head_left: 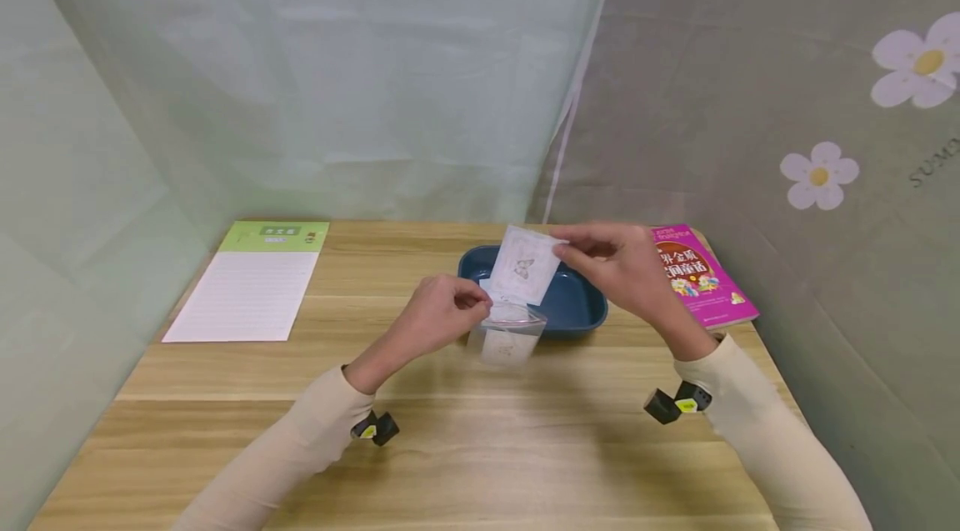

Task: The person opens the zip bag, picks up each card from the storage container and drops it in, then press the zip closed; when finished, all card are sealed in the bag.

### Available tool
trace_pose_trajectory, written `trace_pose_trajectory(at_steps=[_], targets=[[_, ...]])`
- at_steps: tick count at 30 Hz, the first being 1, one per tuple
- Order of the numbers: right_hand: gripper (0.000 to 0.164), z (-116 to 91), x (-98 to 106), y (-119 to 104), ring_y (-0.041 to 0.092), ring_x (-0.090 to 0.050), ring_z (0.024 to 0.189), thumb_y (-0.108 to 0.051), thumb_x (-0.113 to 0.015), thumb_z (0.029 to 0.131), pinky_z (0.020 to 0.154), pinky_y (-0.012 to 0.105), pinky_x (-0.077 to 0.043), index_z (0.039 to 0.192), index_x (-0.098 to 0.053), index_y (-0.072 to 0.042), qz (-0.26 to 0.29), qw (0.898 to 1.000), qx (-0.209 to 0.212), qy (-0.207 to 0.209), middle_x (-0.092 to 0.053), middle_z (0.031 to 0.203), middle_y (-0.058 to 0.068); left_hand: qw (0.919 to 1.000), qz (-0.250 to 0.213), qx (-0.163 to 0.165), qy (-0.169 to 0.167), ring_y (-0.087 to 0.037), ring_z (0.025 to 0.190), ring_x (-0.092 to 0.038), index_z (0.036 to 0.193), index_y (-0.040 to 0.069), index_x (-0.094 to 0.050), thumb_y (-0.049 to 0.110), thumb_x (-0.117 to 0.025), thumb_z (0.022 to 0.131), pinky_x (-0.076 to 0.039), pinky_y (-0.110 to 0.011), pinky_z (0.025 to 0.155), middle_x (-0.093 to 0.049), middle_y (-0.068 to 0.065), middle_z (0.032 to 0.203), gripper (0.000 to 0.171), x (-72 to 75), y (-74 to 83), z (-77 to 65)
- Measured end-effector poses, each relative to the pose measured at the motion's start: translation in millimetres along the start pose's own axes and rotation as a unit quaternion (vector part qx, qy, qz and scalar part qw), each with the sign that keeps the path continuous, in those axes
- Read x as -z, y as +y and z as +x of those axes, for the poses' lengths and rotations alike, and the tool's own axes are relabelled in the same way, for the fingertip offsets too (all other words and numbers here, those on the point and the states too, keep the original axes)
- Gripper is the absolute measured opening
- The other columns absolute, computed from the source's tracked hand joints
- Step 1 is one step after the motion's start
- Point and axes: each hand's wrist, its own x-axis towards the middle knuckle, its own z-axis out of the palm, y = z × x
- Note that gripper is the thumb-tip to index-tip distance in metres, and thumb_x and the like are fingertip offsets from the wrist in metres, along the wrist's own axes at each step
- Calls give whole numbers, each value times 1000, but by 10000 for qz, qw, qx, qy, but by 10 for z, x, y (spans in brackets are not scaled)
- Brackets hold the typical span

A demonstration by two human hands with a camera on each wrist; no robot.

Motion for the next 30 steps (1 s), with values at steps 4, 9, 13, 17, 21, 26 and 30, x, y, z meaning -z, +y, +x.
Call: trace_pose_trajectory(at_steps=[4, 9, 13, 17, 21, 26, 30], targets=[[23, -42, -16, -2, 12, -71, 75, -9, -79, 89, 63, 21, -55, 112, -79, -7, 84, 10000, 34, -12, -78, 101, 6, 10000, -12, -6, 27, -12, 76, -64, 97, 6, -79, 15, -68, 93, -55, -28, 67, -74, -1, 87, 15, -3, -1, 0], [20, -87, -45, 16, 9, -70, 72, -10, -80, 88, 54, 22, -48, 108, -80, -8, -66, 9999, 145, 34, -79, 97, 4, 10000, 3, -21, 50, -11, 75, -64, 100, 4, -79, 14, -69, 92, -55, -27, 67, -74, -1, 89, 16, -1, 3, 0], [20, -106, -66, 46, 10, -71, 71, -7, -80, 87, 52, 21, -45, 107, -80, -7, -42, 9996, 286, 70, -79, 98, 6, 10000, 2, -21, 32, -11, 75, -64, 100, 5, -79, 14, -69, 92, -54, -27, 67, -74, -1, 89, 16, 8, 13, -2], [20, -121, -83, 76, 13, -71, 73, -5, -80, 87, 55, 22, -49, 107, -80, -6, 42, 9994, 335, 72, -78, 101, 8, 10000, 9, -5, 6, -12, 75, -63, 99, 6, -79, 14, -68, 92, -54, -28, 67, -74, -1, 88, 15, 13, 25, 0], [19, -141, -93, 108, 15, -72, 74, -6, -79, 88, 57, 22, -51, 107, -80, -6, 27, 9995, 308, 54, -78, 102, 9, 10000, 51, 23, -26, -13, 74, -62, 97, 7, -79, 14, -67, 93, -53, -28, 67, -73, 0, 87, 14, 15, 33, 5], [19, -162, -96, 130, 13, -73, 75, -7, -79, 88, 58, 22, -52, 107, -81, -8, 2, 9998, 217, -42, -78, 102, 7, 9999, 91, 54, -45, -14, 74, -61, 96, 8, -79, 13, -67, 93, -52, -29, 67, -73, 1, 86, 14, 15, 47, 17], [19, -175, -121, 149, 11, -73, 77, -8, -79, 89, 59, 22, -53, 109, -81, -10, 51, 9995, 194, -227, -78, 103, 5, 9999, 119, 105, -33, -14, 74, -61, 97, 7, -80, 14, -67, 94, -52, -28, 67, -73, 1, 86, 15, 12, 58, 28]])
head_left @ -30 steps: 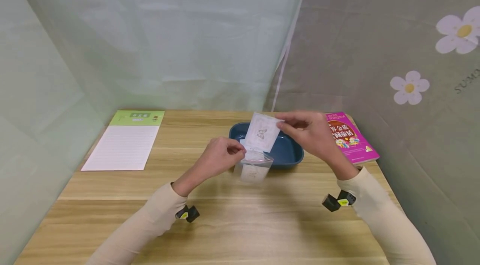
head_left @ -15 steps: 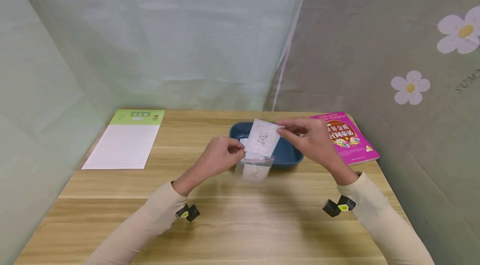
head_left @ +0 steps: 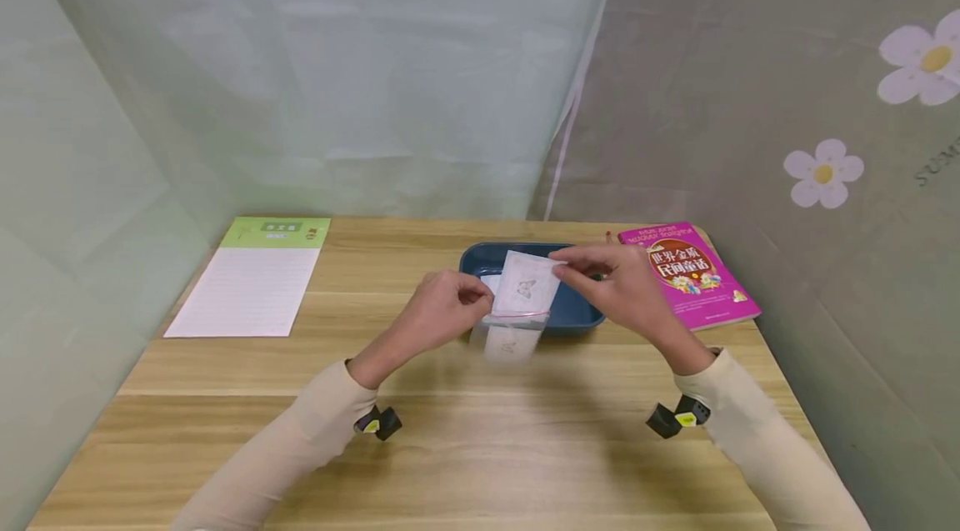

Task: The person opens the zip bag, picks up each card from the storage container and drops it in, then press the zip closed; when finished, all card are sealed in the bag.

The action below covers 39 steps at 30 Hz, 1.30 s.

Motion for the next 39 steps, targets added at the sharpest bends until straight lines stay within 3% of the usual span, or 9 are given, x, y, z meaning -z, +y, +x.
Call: trace_pose_trajectory(at_steps=[8, 19, 24, 39], targets=[[19, -36, -79, 48, 9, -71, 75, -11, -78, 91, 55, 28, -52, 110, -80, -11, 41, 9998, -48, -205, -78, 102, 3, 9998, -17, 183, 104, -15, 77, -62, 101, 8, -80, 17, -67, 95, -53, -28, 68, -74, -1, 92, 17, 1, 33, -6], [16, -77, -177, 102, 11, -68, 74, -10, -75, 93, 59, 27, -53, 108, -81, -10, 264, 9986, -243, -381, -77, 100, 4, 9997, -122, 102, 161, -14, 78, -64, 98, 8, -79, 16, -65, 95, -54, -30, 69, -74, -1, 90, 17, 7, 28, 16], [15, -101, -219, 133, 10, -70, 80, -10, -75, 92, 67, 31, -59, 107, -81, -10, 223, 9990, -133, -373, -78, 102, 2, 9998, -129, 119, 136, -14, 77, -64, 97, 8, -79, 16, -65, 95, -54, -30, 69, -74, 0, 89, 16, 6, 38, 15], [13, -162, -288, 178, 8, -64, 77, -9, -76, 92, 69, 25, -56, 103, -82, -10, 208, 9977, 150, -631, -74, 94, 1, 9998, 0, 20, 173, -14, 77, -63, 98, 8, -79, 17, -66, 95, -54, -29, 69, -74, -1, 89, 16, 36, 59, 0]])
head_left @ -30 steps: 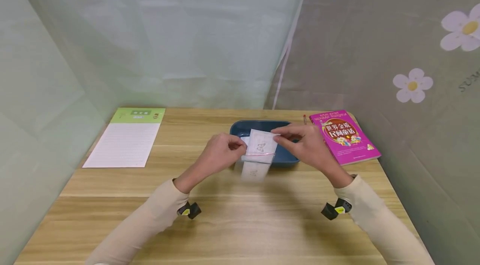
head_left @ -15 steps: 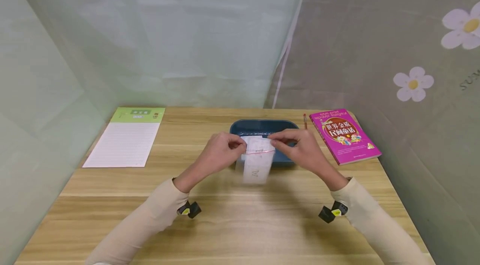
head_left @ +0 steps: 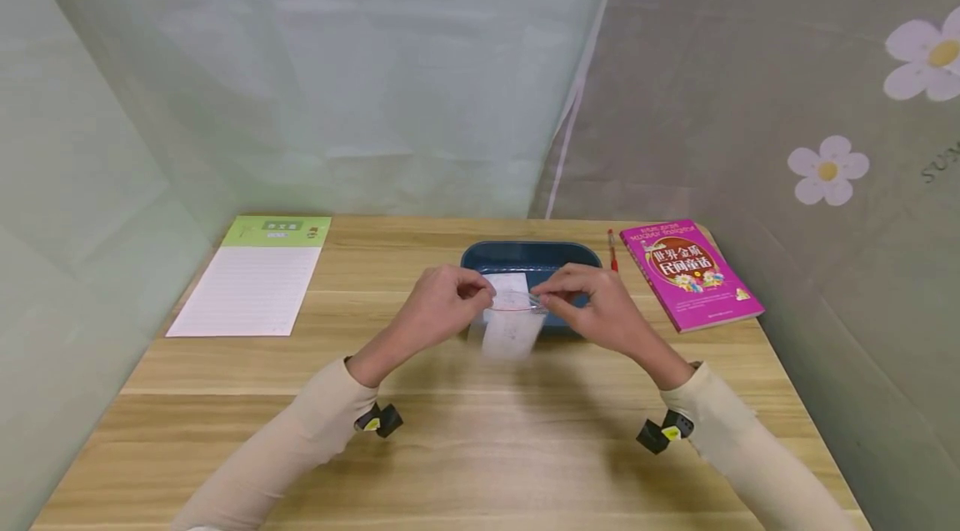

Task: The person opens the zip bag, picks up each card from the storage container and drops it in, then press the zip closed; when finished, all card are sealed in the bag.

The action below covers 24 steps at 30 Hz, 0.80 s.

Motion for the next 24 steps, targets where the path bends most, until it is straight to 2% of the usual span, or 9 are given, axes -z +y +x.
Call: trace_pose_trajectory(at_steps=[9, 15, 24], targets=[[13, 87, 27, 110, 9, -68, 77, -12, -75, 93, 69, 27, -58, 104, -81, -11, 37, 9998, -128, 170, -75, 96, -1, 9997, -220, 44, -105, -16, 76, -61, 98, 8, -79, 17, -69, 95, -53, -30, 68, -73, 0, 87, 15, 11, -24, -2], [15, 204, 14, 259, 12, -69, 79, -16, -74, 95, 71, 31, -58, 107, -80, -10, -109, 9987, -488, 96, -76, 97, 2, 9995, -280, 45, -135, -17, 75, -60, 98, 7, -80, 16, -70, 94, -52, -30, 66, -73, 0, 86, 14, 12, -46, -8], [22, 348, -97, 614, 19, -72, 87, -16, -74, 95, 76, 37, -59, 115, -78, -8, -281, 9929, -1138, -202, -77, 106, 8, 9994, -307, 16, -134, -16, 75, -61, 97, 8, -80, 17, -70, 95, -53, -30, 66, -73, 0, 85, 13, 10, -65, -17]])
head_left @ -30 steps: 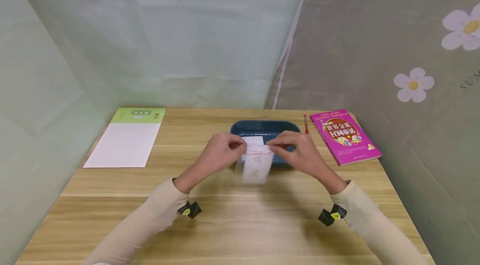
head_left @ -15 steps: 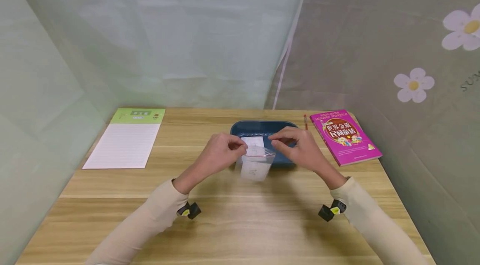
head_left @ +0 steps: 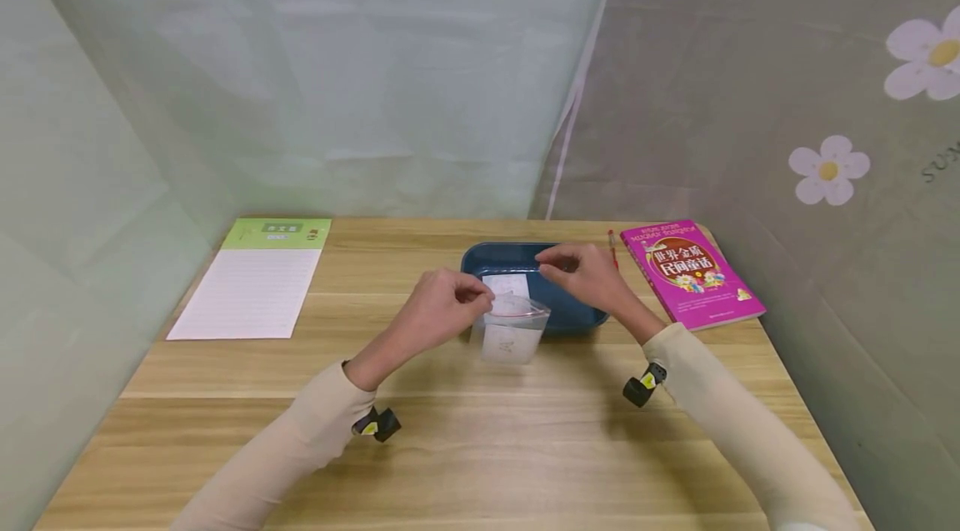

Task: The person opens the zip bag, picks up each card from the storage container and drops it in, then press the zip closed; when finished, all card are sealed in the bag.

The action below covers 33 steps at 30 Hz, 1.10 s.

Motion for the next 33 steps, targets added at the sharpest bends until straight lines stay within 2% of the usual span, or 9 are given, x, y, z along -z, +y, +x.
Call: trace_pose_trajectory(at_steps=[10, 15, 19, 25, 33], targets=[[32, 180, -203, 347, 24, -73, 98, -18, -78, 91, 85, 44, -58, 120, -74, -3, -94, 9972, -397, -632, -75, 115, 11, 9999, 50, -110, -32, -14, 75, -62, 98, 7, -80, 15, -69, 94, -53, -30, 67, -74, 0, 87, 14, -7, -31, 1], [33, 265, -318, 493, 23, -73, 98, -15, -80, 90, 85, 43, -58, 120, -74, -4, -296, 9954, -348, -840, -75, 117, 12, 9999, 43, -118, -58, -15, 75, -61, 99, 7, -80, 15, -68, 95, -53, -30, 67, -73, 0, 87, 14, -9, -33, -10], [35, 327, -386, 535, 26, -73, 97, -15, -81, 88, 85, 44, -58, 119, -75, -3, -476, 9941, -251, -943, -75, 116, 13, 9999, 72, -108, -62, -15, 77, -61, 99, 7, -79, 15, -68, 95, -53, -30, 69, -73, -1, 88, 14, -7, -26, -14], [37, 393, -487, 558, 26, -73, 98, -16, -84, 85, 87, 42, -58, 119, -75, -4, -771, 9903, -320, -1109, -75, 116, 12, 9998, 97, -148, -48, -14, 78, -62, 99, 6, -80, 14, -69, 94, -54, -29, 70, -74, -1, 89, 15, -4, -24, -20], [42, 424, -553, 554, 30, -71, 109, -17, -84, 85, 89, 42, -58, 123, -73, -5, -1070, 9810, -475, -1546, -70, 128, 15, 9997, 126, -198, -57, -14, 77, -60, 100, 4, -79, 14, -69, 94, -53, -29, 69, -73, -1, 88, 16, -6, -35, -17]])
